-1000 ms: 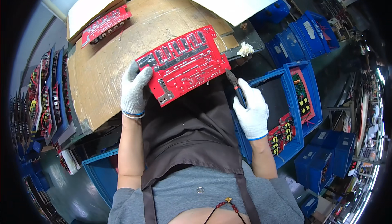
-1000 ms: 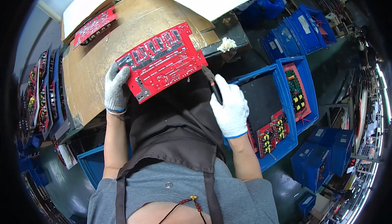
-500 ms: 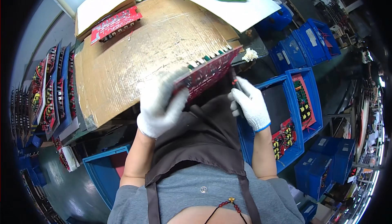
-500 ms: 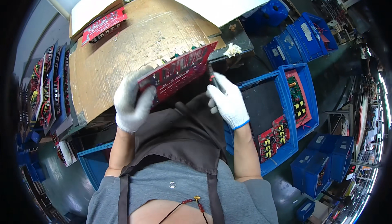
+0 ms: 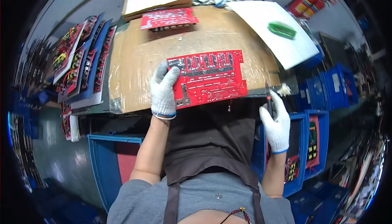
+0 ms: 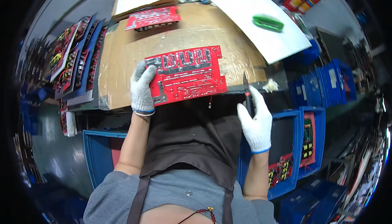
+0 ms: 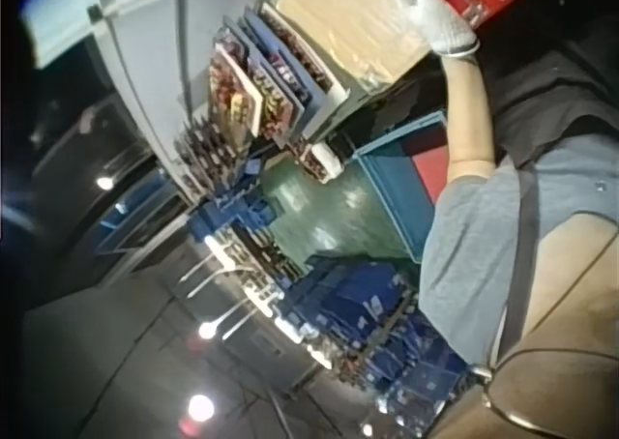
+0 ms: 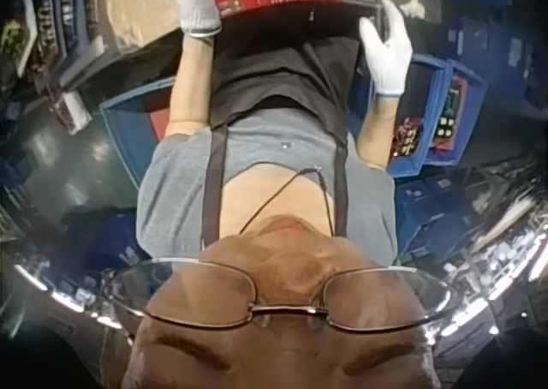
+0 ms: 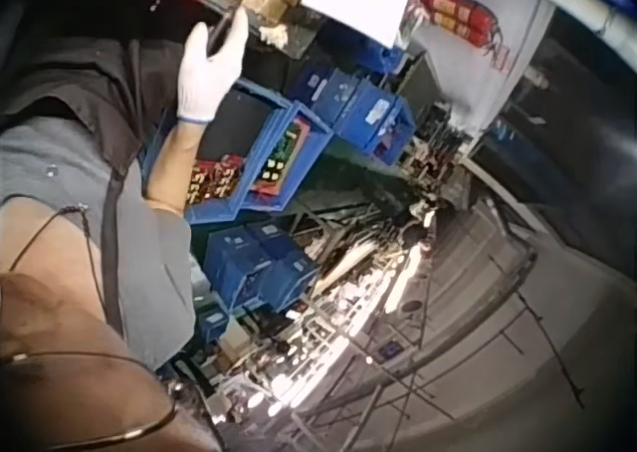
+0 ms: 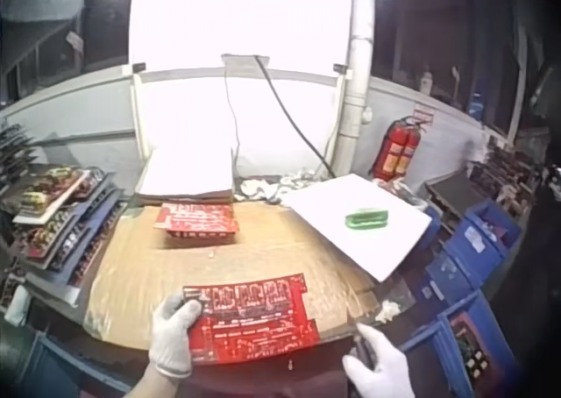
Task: The person is using pliers to trim components on printed circuit boards and organizing them into crates at a factory workstation.
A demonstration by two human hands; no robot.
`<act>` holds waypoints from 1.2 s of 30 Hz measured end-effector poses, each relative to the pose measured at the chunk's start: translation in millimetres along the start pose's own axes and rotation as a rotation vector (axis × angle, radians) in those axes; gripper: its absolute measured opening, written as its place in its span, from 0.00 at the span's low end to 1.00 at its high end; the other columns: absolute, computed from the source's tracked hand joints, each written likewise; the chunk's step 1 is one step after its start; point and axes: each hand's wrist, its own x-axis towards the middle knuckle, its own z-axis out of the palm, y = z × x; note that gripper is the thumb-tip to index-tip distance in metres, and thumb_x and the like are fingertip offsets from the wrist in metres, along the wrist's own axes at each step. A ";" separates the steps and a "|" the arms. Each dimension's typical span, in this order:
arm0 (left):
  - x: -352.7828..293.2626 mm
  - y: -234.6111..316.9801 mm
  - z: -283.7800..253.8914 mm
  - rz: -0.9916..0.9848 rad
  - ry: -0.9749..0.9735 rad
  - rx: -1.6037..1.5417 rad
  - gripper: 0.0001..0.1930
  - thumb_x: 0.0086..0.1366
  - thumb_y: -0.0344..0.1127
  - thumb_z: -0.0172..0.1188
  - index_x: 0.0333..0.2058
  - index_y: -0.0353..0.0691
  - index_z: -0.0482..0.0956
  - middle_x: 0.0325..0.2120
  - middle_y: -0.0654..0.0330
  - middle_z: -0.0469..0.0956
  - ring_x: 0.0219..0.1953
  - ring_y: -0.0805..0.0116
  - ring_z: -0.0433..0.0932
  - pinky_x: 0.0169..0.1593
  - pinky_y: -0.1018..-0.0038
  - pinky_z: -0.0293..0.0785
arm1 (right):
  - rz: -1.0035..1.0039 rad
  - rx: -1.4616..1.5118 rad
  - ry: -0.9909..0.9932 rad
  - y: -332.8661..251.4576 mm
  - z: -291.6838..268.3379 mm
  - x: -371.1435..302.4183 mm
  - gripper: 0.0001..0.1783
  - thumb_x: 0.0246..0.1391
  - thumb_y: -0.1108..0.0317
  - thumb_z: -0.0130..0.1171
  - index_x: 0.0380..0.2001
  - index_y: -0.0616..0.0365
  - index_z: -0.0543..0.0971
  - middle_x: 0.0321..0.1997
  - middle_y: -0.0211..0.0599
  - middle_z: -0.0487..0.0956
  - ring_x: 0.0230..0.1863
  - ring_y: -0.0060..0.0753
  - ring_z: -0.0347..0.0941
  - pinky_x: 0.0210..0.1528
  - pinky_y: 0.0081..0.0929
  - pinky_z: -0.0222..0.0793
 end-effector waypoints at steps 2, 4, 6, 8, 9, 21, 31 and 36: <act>3.8 -2.7 -5.0 -0.076 0.006 -0.091 0.14 0.70 0.28 0.63 0.53 0.32 0.79 0.44 0.56 0.84 0.42 0.71 0.84 0.48 0.73 0.83 | -0.089 -0.123 -0.041 -7.0 -2.0 2.1 0.32 0.54 0.71 0.68 0.62 0.64 0.75 0.58 0.48 0.81 0.53 0.39 0.80 0.57 0.30 0.75; 3.4 -0.6 -3.8 -0.088 0.012 -0.088 0.14 0.70 0.28 0.63 0.52 0.32 0.79 0.43 0.56 0.84 0.42 0.71 0.84 0.47 0.73 0.84 | -0.111 -0.137 -0.077 -21.1 3.9 4.0 0.32 0.53 0.71 0.69 0.62 0.63 0.75 0.57 0.47 0.81 0.51 0.37 0.80 0.54 0.29 0.75; 2.7 5.0 -2.7 -0.103 0.011 -0.084 0.14 0.70 0.28 0.62 0.52 0.32 0.79 0.43 0.56 0.84 0.41 0.71 0.84 0.46 0.73 0.85 | -0.146 -0.176 -0.154 -37.6 10.2 9.4 0.33 0.52 0.74 0.67 0.63 0.63 0.75 0.55 0.47 0.81 0.51 0.34 0.80 0.56 0.30 0.74; 4.6 5.6 -4.0 -0.109 0.009 -0.059 0.16 0.70 0.30 0.62 0.54 0.32 0.78 0.43 0.55 0.84 0.41 0.69 0.85 0.45 0.72 0.86 | -0.184 -0.247 -0.171 -42.1 17.3 14.1 0.33 0.50 0.73 0.69 0.62 0.61 0.76 0.49 0.46 0.82 0.48 0.37 0.81 0.52 0.33 0.75; 5.4 4.2 -4.7 -0.107 0.003 -0.029 0.18 0.70 0.32 0.62 0.56 0.33 0.77 0.43 0.55 0.84 0.41 0.68 0.86 0.44 0.72 0.87 | -0.196 -0.294 -0.179 -45.3 19.2 15.8 0.34 0.49 0.73 0.70 0.62 0.60 0.76 0.47 0.46 0.81 0.46 0.39 0.81 0.51 0.34 0.76; 3.1 9.8 0.5 -0.128 0.003 -0.069 0.14 0.71 0.29 0.62 0.53 0.32 0.78 0.43 0.57 0.83 0.41 0.72 0.84 0.45 0.74 0.85 | -0.614 -0.779 -0.327 -90.4 38.1 59.1 0.36 0.45 0.64 0.74 0.62 0.49 0.78 0.45 0.42 0.79 0.45 0.46 0.77 0.47 0.41 0.72; 3.6 9.2 0.0 -0.128 -0.001 -0.031 0.14 0.70 0.29 0.62 0.52 0.32 0.78 0.42 0.58 0.83 0.40 0.73 0.84 0.44 0.75 0.84 | -0.667 -0.988 -0.441 -120.1 42.2 69.3 0.30 0.49 0.65 0.70 0.58 0.49 0.79 0.41 0.41 0.78 0.42 0.45 0.77 0.42 0.41 0.73; 4.3 5.2 -0.7 -0.116 -0.003 -0.035 0.14 0.70 0.29 0.62 0.52 0.32 0.78 0.42 0.58 0.83 0.40 0.73 0.84 0.45 0.74 0.84 | -0.577 -0.946 -0.424 -116.0 46.7 63.9 0.28 0.51 0.68 0.69 0.58 0.49 0.78 0.40 0.42 0.79 0.39 0.45 0.80 0.40 0.40 0.77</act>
